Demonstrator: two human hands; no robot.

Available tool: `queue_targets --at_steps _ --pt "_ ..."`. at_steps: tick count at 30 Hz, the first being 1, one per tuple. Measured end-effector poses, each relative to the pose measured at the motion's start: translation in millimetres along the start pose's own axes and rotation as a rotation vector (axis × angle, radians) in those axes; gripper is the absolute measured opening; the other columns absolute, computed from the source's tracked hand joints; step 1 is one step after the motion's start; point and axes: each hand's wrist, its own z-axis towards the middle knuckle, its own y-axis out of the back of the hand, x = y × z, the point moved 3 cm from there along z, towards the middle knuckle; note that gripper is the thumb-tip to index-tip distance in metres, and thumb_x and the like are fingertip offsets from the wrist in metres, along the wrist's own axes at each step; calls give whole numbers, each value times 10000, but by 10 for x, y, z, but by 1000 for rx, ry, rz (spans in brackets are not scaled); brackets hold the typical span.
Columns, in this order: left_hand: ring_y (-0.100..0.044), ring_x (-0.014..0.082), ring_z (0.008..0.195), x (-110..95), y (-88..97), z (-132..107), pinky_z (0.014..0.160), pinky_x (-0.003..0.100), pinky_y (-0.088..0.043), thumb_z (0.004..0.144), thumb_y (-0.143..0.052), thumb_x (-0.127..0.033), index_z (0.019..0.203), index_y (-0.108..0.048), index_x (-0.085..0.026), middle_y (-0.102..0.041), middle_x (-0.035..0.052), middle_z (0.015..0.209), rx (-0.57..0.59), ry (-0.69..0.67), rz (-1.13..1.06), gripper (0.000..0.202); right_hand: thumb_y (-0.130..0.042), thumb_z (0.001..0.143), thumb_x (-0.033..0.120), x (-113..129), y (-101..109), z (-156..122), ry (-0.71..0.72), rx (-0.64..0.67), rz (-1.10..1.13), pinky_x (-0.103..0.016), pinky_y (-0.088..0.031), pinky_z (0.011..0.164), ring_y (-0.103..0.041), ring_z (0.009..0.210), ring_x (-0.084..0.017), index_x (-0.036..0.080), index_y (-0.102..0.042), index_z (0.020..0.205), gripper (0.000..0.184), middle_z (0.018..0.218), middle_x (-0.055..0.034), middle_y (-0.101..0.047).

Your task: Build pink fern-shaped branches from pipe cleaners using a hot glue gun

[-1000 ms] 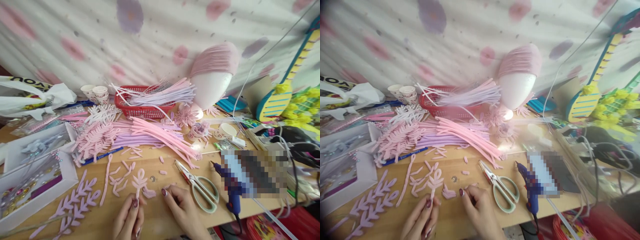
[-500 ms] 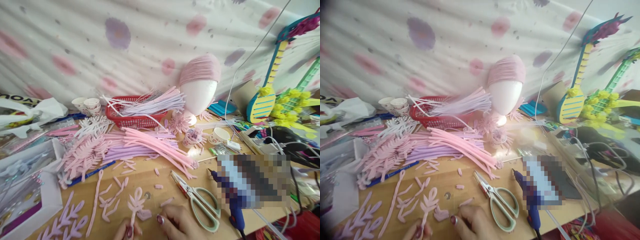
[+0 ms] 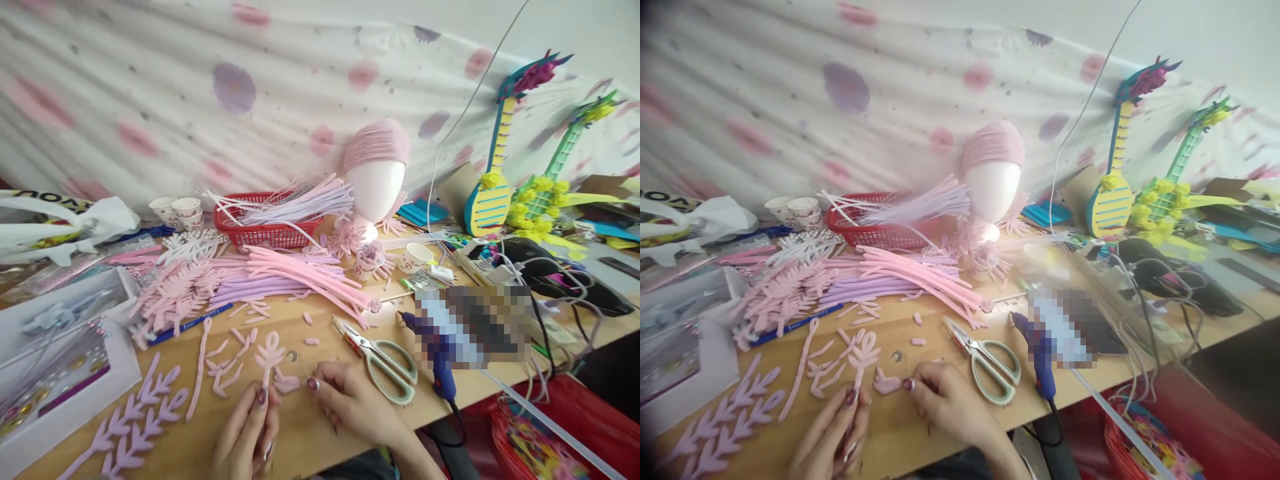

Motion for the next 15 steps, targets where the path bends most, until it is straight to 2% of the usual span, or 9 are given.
queue_targets --at_steps 2,6,9,12,15 --pt "-250 37 394 -40 -46 3 386 149 -182 703 -632 -651 780 -529 -190 -364 -83 502 19 -65 -22 478 -524 885 479 -18 -46 27 51 -39 74 -171 -328 402 -418 431 -70 184 -520 725 336 565 54 -468" --pt "-273 29 391 -118 -153 2 392 148 -228 812 -582 -530 775 -518 -184 -422 -75 547 154 -244 12 355 -623 814 467 -2 -166 76 206 -262 200 -181 -384 422 -482 534 -97 174 -623 900 305 689 13 -559" --pt "-230 22 374 -131 -217 -30 385 148 -197 821 -553 -535 806 -516 -188 -406 -86 541 198 -281 41 349 -655 787 453 6 -243 88 264 -358 255 -203 -423 463 -522 594 -112 168 -662 931 319 825 -37 -638" --pt "-241 27 378 -138 -267 -79 392 153 -191 820 -543 -540 832 -521 -188 -392 -88 542 217 -327 116 352 -678 773 436 4 -249 77 308 -414 321 -219 -419 474 -503 551 -101 160 -674 919 312 820 -41 -663" --pt "-258 36 385 -140 -272 -105 398 162 -197 815 -537 -551 839 -522 -188 -396 -83 547 226 -348 152 364 -706 749 423 -12 -225 59 339 -463 368 -225 -424 497 -534 596 -119 169 -685 894 294 836 -43 -684"
